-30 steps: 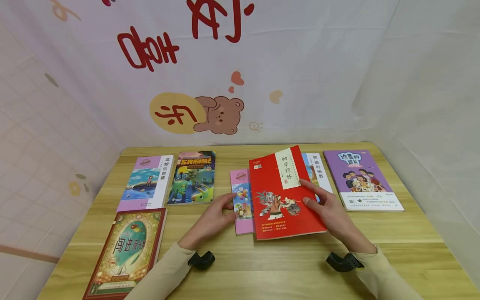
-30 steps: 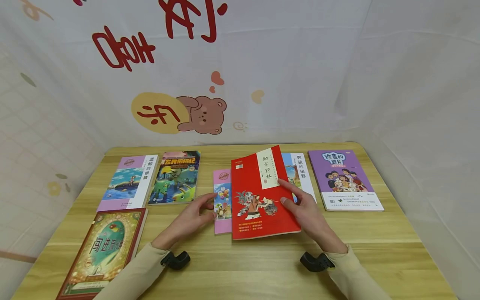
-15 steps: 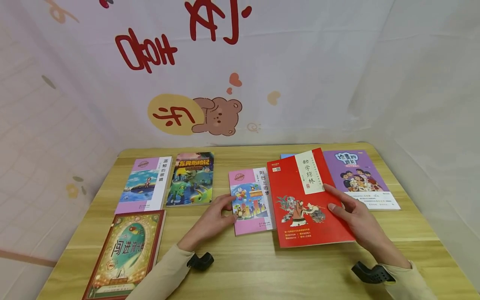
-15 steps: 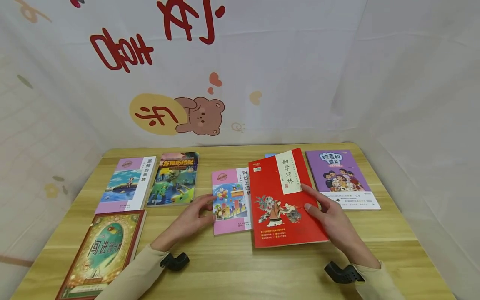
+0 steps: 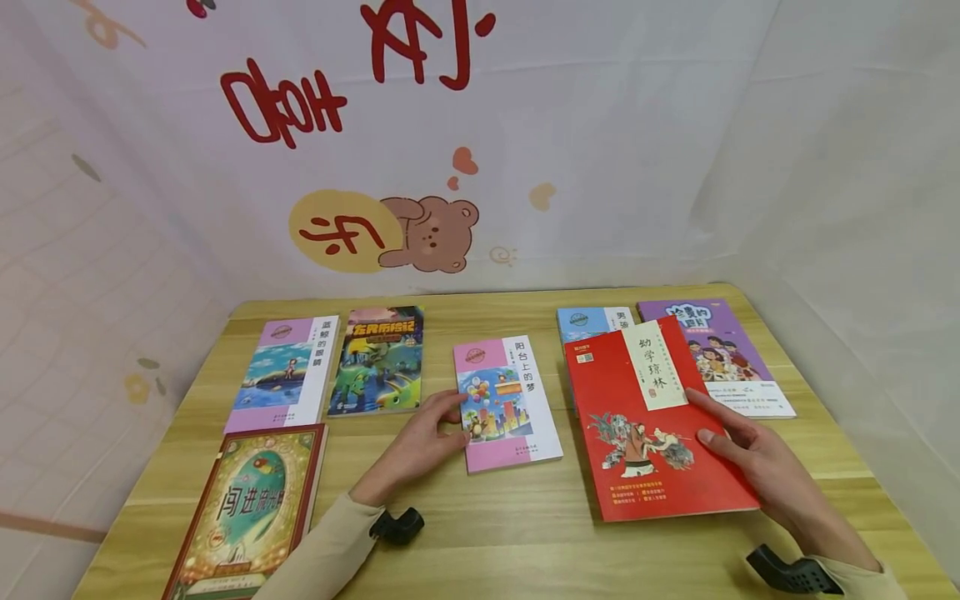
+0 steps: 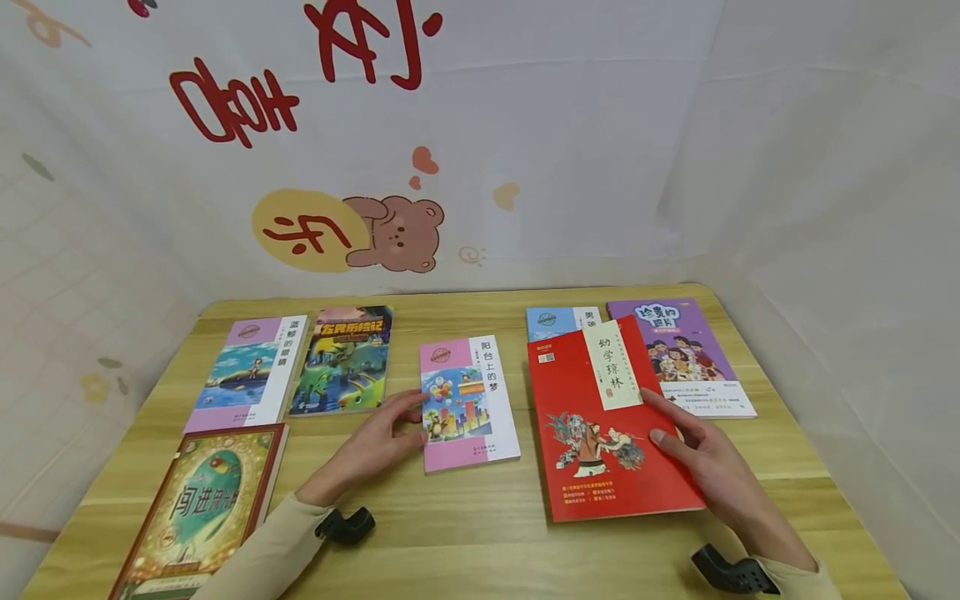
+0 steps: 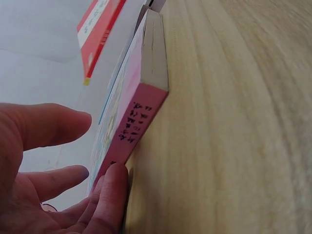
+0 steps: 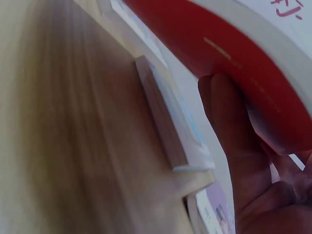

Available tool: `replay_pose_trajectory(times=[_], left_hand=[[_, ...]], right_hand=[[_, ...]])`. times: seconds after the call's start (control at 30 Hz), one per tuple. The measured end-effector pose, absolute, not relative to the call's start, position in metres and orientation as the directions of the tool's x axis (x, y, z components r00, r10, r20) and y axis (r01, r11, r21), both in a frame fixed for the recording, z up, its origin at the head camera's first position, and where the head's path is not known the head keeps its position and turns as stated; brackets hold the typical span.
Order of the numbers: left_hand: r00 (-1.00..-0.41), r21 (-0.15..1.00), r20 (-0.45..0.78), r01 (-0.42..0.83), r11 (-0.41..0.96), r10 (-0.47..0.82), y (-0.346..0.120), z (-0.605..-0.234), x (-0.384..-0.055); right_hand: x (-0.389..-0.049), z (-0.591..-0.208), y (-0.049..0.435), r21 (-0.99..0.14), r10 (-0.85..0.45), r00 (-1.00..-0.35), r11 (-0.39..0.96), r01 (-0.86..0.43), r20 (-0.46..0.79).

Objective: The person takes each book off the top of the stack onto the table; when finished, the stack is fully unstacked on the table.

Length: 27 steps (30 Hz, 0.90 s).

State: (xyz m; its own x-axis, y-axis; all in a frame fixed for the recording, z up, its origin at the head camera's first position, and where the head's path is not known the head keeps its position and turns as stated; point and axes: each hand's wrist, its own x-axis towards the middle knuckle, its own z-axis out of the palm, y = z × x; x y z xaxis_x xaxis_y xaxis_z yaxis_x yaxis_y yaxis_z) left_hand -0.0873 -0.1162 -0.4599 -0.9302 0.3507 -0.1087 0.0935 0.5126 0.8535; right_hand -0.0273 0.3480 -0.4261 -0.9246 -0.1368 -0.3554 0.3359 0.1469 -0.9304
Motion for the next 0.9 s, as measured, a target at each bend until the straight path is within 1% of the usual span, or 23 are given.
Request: replay_pose_trajectory(times=[0.13,0.23,0.3,0.43,0.53,0.63,0.73,0.83,0.9], left_hand=[[-0.930,0.858,-0.119,0.079,0.508,0.347,-0.118,-0.460,-0.086],[-0.930,0.860,-0.125,0.071,0.505,0.345,-0.118,-0.461,-0.085],[-0.930,0.864,-0.132,0.061,0.500,0.343,-0.118,-0.461,-0.085],[-0.932,0.875,-0.141,0.040,0.482,0.334,-0.118,-0.461,-0.086],[-0.934,0.883,-0.152,0.018,0.469,0.322,-0.118,-0.461,-0.087],[-0.938,0.884,-0.155,0.009,0.467,0.311,-0.118,-0.460,-0.087],[-0.939,0.885,-0.161,-0.001,0.466,0.304,-0.116,-0.461,-0.088],[-0.940,0.889,-0.162,-0.007,0.458,0.299,-0.116,-0.462,-0.089],[-0.941,0.891,-0.166,-0.014,0.454,0.296,-0.115,-0.462,-0.089]], right_hand=[[-0.025,-0.435,0.354,-0.931,-0.145,-0.922,0.124,0.342,-0.358],[-0.025,-0.441,0.356,-0.926,-0.138,-0.919,0.142,0.350,-0.368],[-0.026,-0.443,0.357,-0.916,-0.118,-0.921,0.206,0.344,-0.372],[-0.030,-0.444,0.359,-0.869,-0.074,-0.934,0.399,0.293,-0.349],[-0.037,-0.443,0.362,-0.841,-0.086,-0.946,0.488,0.234,-0.313],[-0.047,-0.442,0.367,-0.852,-0.152,-0.947,0.495,0.174,-0.282],[-0.056,-0.440,0.373,-0.865,-0.251,-0.926,0.485,0.131,-0.281],[-0.065,-0.437,0.378,-0.876,-0.333,-0.893,0.467,0.122,-0.302],[-0.070,-0.435,0.380,-0.878,-0.355,-0.879,0.461,0.130,-0.317]])
